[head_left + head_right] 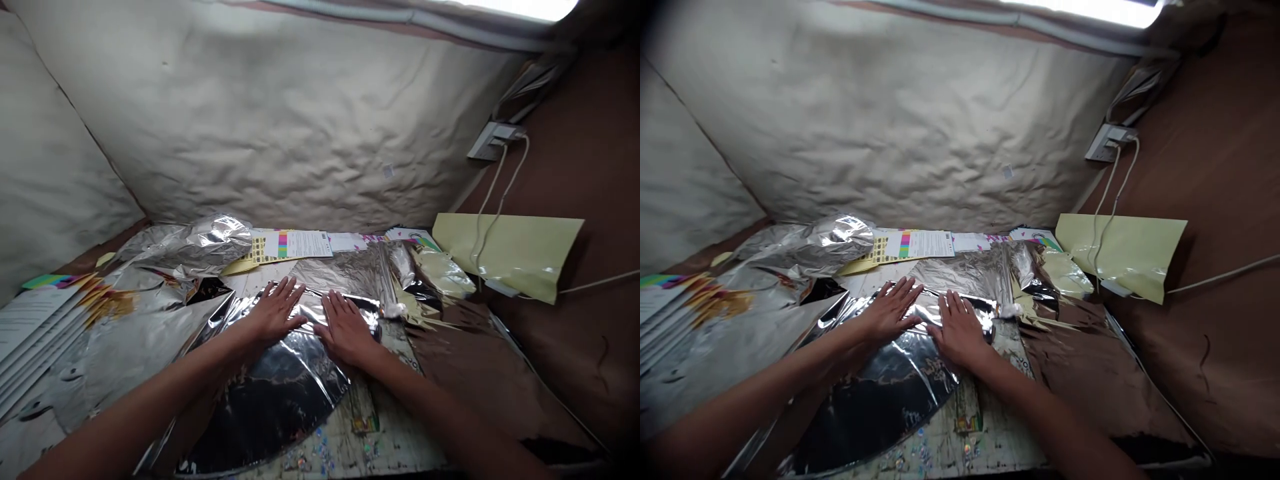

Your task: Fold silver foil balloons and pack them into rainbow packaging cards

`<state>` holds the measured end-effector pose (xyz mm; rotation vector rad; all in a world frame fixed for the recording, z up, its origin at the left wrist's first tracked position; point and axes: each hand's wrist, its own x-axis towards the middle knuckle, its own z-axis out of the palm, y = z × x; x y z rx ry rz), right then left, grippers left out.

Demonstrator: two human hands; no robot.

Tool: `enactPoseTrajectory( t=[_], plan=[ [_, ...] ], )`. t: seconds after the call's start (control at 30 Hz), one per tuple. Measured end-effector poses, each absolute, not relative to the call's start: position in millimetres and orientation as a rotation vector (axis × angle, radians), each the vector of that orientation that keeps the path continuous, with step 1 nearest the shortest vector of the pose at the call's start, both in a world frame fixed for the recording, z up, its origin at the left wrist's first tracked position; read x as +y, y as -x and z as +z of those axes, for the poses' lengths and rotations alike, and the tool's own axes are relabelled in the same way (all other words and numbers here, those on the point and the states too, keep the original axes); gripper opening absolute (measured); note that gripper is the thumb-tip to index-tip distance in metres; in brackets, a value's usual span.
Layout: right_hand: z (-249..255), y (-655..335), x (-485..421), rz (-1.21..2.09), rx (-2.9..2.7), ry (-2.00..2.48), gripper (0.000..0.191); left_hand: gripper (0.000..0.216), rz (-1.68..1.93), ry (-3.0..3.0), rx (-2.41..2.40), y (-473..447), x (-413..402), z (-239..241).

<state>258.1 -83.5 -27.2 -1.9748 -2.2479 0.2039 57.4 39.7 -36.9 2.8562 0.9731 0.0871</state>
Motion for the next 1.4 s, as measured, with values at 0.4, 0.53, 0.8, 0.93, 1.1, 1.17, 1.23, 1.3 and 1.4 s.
enactPoseTrajectory(
  t=[0.4,0.53,0.8,0.93,1.1,1.17,1.23,1.3,1.4],
  plan=[
    [2.4,-308.3,-147.9,-0.004,-2.534,1.249,0.042,0.053,0.051,-2.854,0.573,-39.8,10.5,-18.8],
    [-4.4,-297.6,-131.2,-0.061,-2.738,0.961,0.038,0.052,0.084,-2.866,0.527,-36.8,7.5,-19.7],
    [-19.9,-297.3,-123.9,0.094,-2.808,0.814,0.041,0.018,0.197,-2.921,0.464,-14.4,-40.5,-5.4],
    [-30.3,-297.6,-122.8,0.297,-2.642,0.84,0.038,0.031,0.179,-2.852,0.455,0.7,-59.6,-5.4],
    [-20.9,-292.8,-118.3,0.913,-2.134,1.107,0.033,0.023,0.332,-2.606,0.71,-8.5,-57.4,-4.4],
    [-13.2,-291.4,-118.2,1.189,-1.969,1.171,0.036,0.029,0.359,-2.352,0.82,-15.1,-51.5,-0.9],
    [-8.6,-288.6,-118.4,1.43,-1.772,1.145,0.055,0.032,0.366,-2.063,0.887,-20.8,-45.6,2.1],
    [-8.8,-283.7,-117.7,1.589,-1.562,1.094,0.071,0.034,0.39,-1.83,0.95,-25.4,-41.2,2.2],
    [-15.7,-274.6,-112.4,1.599,-1.356,1.117,0.065,0.038,0.403,-1.579,1.006,-31.3,-36.2,-4.0]
  ],
)
